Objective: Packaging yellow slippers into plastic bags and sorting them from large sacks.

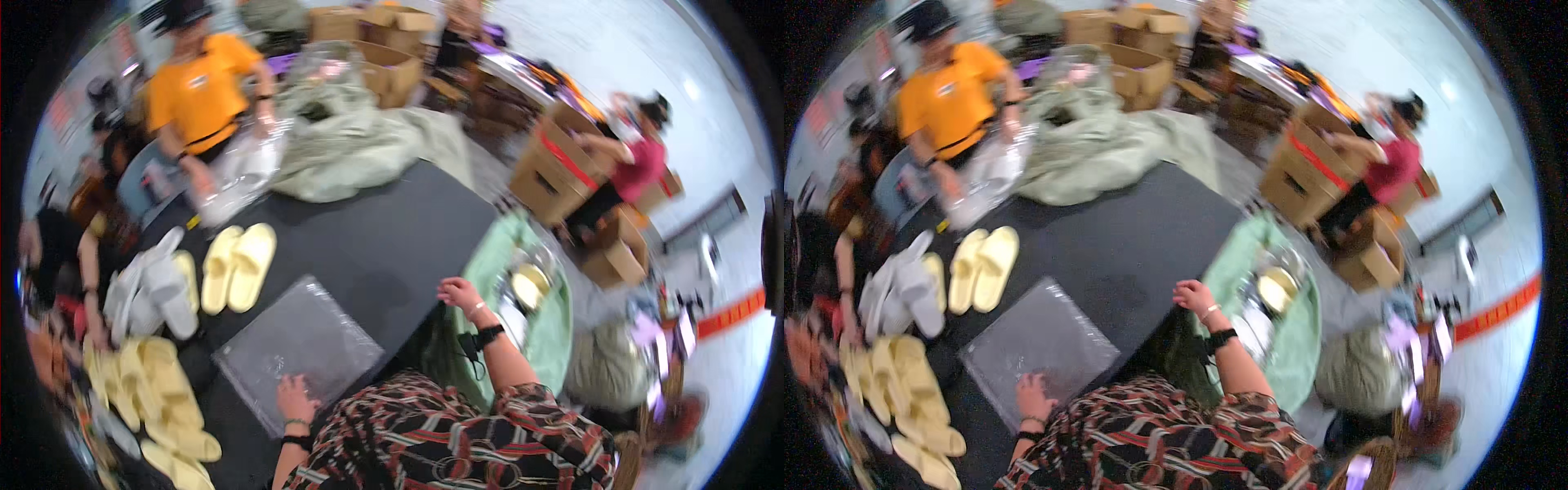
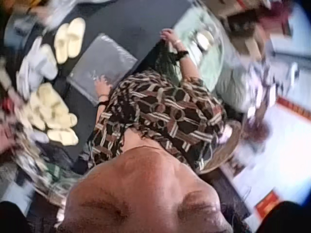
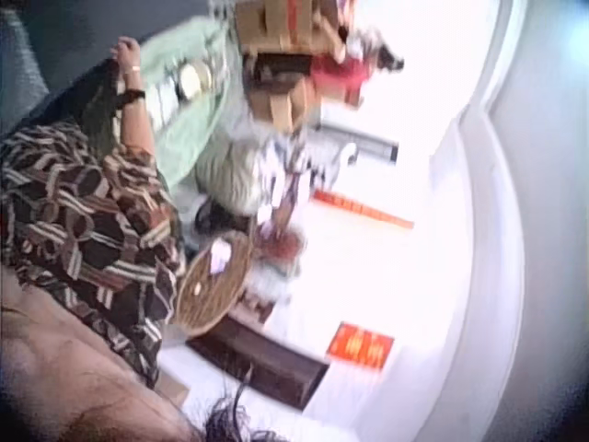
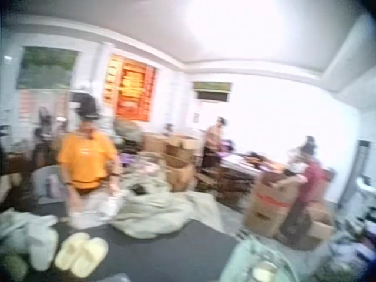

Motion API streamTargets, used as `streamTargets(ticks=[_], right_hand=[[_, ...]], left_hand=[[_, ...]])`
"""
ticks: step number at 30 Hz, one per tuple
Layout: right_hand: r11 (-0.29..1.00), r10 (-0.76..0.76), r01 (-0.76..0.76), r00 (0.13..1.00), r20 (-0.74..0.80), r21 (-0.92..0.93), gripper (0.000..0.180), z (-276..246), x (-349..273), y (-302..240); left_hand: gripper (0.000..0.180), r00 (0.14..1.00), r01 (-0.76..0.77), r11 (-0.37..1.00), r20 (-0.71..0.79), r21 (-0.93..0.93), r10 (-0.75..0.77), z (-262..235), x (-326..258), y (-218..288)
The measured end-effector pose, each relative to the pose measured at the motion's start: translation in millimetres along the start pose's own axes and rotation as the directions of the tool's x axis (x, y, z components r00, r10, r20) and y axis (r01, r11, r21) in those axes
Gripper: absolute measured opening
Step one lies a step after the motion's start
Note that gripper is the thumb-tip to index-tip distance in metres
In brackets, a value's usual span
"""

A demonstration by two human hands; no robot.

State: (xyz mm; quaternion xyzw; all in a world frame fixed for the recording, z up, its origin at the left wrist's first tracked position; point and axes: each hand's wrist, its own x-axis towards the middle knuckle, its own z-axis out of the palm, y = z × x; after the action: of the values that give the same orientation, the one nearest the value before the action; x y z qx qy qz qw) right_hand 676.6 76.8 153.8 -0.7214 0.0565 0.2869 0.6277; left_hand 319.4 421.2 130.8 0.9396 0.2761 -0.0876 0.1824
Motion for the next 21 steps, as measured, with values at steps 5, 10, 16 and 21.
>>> streamTargets(ticks=[5, 10, 16, 21], right_hand=[[0.966, 0.148, -0.047, 0.905, -0.398, 0.253, 0.022, -130.7, -7.9, 64.9], [0.874, -0.118, -0.291, 0.65, -0.751, -0.389, 0.023, -225.5, -13.3, 165.7], [0.694, -0.082, -0.513, 0.641, -0.763, -0.505, 0.043, -250.0, -13.4, 203.7], [0.362, 0.437, -0.651, 0.751, -0.496, -0.667, 0.135, -226.3, -13.5, 192.9]], left_hand=[[0.087, 0.997, -0.052, 0.993, 0.062, 0.108, 0.046, 10.2, 12.3, 10.5], [0.096, 0.982, -0.005, 0.985, 0.187, 0.174, -0.028, 20.8, 26.0, 10.4], [0.085, 0.983, -0.015, 0.981, 0.182, 0.194, -0.021, 33.6, 40.9, 3.5], [0.078, 0.963, 0.089, 0.965, 0.226, 0.247, -0.146, 34.0, 54.7, 0.9]])
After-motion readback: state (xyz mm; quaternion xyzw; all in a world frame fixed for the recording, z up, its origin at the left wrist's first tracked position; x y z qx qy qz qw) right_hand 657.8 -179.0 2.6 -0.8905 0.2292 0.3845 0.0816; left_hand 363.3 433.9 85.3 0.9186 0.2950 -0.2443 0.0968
